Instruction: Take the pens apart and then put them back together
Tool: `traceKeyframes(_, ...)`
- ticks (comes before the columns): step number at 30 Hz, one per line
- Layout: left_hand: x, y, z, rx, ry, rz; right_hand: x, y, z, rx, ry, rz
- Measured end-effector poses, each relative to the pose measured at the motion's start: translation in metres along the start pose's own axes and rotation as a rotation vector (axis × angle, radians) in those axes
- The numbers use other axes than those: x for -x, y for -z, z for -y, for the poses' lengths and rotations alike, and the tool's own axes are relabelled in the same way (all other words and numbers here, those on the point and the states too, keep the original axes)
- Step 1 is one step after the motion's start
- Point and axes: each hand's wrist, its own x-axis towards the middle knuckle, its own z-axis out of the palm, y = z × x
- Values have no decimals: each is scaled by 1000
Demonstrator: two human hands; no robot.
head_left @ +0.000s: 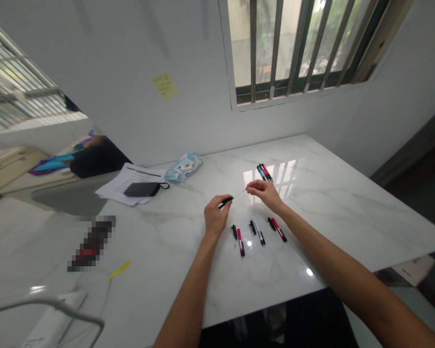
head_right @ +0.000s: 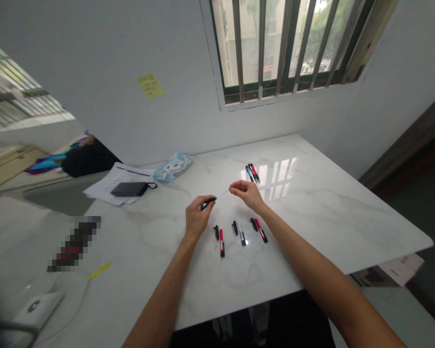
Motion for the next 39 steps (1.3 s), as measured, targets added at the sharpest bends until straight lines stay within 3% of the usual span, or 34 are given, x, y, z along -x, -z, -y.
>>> traceKeyframes(15, 1, -3, -1, 59, 34, 48, 2, 0, -8, 116, 20, 82)
traceKeyframes(21, 4, -7, -6, 140, 107, 77, 8, -7, -4, 151, 13, 231)
traceKeyframes(26, 6, -8, -7, 142, 82, 105, 14, -16, -5, 185, -7, 304)
traceKeyframes(30, 5, -7, -7, 110, 47, 107, 12, -15, -5, 158, 38, 224)
traceKeyframes(35, 0, -1, -4, -4, 0, 70, -1, 1, -2, -45, 55, 8)
traceKeyframes(39, -4, 6, 1, -134, -61, -5, -4, 12, 3, 214, 160, -94)
